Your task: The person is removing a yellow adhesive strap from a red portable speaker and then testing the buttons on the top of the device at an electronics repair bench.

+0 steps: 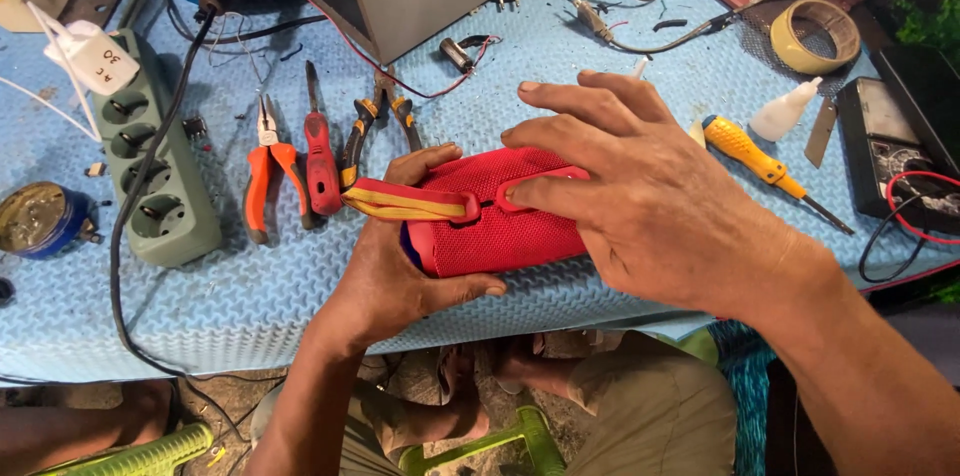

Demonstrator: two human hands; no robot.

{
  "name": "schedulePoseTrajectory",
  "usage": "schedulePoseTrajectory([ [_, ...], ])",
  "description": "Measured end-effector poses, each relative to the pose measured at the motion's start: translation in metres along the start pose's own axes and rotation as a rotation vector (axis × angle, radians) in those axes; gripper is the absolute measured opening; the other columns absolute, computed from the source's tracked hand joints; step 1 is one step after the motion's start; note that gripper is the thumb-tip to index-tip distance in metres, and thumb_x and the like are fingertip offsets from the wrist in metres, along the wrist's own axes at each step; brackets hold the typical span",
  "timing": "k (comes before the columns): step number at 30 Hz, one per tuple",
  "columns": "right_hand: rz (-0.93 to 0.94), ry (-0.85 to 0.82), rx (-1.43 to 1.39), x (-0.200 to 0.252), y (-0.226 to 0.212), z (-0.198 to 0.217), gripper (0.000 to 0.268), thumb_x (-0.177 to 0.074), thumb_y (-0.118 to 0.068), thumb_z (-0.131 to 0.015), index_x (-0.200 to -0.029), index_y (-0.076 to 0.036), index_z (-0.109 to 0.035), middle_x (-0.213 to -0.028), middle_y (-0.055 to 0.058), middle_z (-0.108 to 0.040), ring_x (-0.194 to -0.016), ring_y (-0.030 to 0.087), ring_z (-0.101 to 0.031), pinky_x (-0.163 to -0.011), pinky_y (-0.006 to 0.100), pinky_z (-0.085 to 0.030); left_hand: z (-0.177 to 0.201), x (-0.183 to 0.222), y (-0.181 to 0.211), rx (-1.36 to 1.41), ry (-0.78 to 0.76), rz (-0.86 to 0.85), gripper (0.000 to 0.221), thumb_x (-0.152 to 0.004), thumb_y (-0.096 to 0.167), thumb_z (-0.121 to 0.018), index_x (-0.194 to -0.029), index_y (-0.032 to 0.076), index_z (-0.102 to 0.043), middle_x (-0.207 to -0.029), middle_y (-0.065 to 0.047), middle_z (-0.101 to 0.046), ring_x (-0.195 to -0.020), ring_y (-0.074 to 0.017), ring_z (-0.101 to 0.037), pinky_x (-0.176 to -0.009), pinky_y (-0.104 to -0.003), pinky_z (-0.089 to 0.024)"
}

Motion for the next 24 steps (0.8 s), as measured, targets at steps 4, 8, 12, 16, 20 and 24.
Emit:
schedulePoseTrajectory([
  [4, 0.003, -0.056, -0.009, -0.005, 0.004, 0.002, 0.040, -0.078, 0.006, -0.059, -0.110, -0.012, -0.075, -0.133, 0.012, -0.061, -0.139, 0.039, -0.047, -0.114, 0.059, -0.036, 0.000, 0.001, -0.001, -0.004, 0.006, -0.004, 0.100, -0.064, 0.041, -0.092, -0.146, 0.008, -0.044, -0.147, -0.010, -0.047, -0.143, -0.0263, -0.046, -0.124, -0.042, -0.036],
  [8, 0.042, -0.093, -0.008, -0.007, 0.007, 0.002, 0.043, -0.072, 0.003, -0.066, -0.111, -0.012, -0.075, -0.132, 0.013, -0.061, -0.139, 0.040, -0.047, -0.110, 0.057, -0.037, -0.001, 0.001, -0.004, 0.017, 0.014, 0.019, 0.102, -0.063, 0.040, -0.093, -0.146, 0.007, -0.043, -0.148, -0.011, -0.047, -0.142, -0.0263, -0.047, -0.123, -0.041, -0.038],
  [12, 0.073, -0.111, -0.004, -0.007, 0.011, 0.001, 0.046, -0.068, 0.003, -0.066, -0.109, -0.014, -0.074, -0.130, 0.012, -0.059, -0.138, 0.040, -0.048, -0.111, 0.057, -0.038, -0.001, 0.002, -0.006, 0.001, 0.012, 0.014, 0.103, -0.063, 0.041, -0.092, -0.146, 0.007, -0.042, -0.150, -0.013, -0.046, -0.143, -0.0276, -0.047, -0.123, -0.042, -0.039],
  [16, 0.078, -0.111, 0.005, -0.008, 0.011, 0.001, 0.045, -0.066, 0.003, -0.066, -0.107, -0.013, -0.075, -0.129, 0.011, -0.060, -0.138, 0.039, -0.049, -0.111, 0.057, -0.038, -0.001, 0.002, -0.005, 0.006, 0.008, 0.015, 0.104, -0.063, 0.040, -0.092, -0.147, 0.007, -0.041, -0.152, -0.012, -0.045, -0.145, -0.0279, -0.046, -0.124, -0.042, -0.039],
  [20, 0.085, -0.114, 0.015, -0.009, 0.009, 0.002, 0.041, -0.064, 0.001, -0.068, -0.103, -0.012, -0.074, -0.128, 0.012, -0.061, -0.138, 0.039, -0.049, -0.111, 0.056, -0.038, -0.001, 0.001, -0.004, 0.004, 0.006, 0.015, 0.103, -0.064, 0.042, -0.091, -0.146, 0.007, -0.041, -0.150, -0.012, -0.046, -0.144, -0.0278, -0.047, -0.123, -0.042, -0.039],
  [24, 0.085, -0.125, 0.046, -0.009, 0.008, 0.001, 0.042, -0.062, -0.003, -0.070, -0.104, -0.012, -0.074, -0.130, 0.012, -0.061, -0.138, 0.038, -0.049, -0.111, 0.056, -0.037, -0.001, 0.002, -0.006, -0.027, 0.012, 0.015, 0.105, -0.063, 0.045, -0.091, -0.147, 0.007, -0.041, -0.150, -0.013, -0.045, -0.144, -0.0281, -0.047, -0.122, -0.043, -0.039],
])
Point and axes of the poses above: each hand's wrist, its own x-axis away from the middle knuckle, its own z-axis out of the back of the hand, y = z × x, the point moved 4 cm from there along -x, towards the middle knuckle
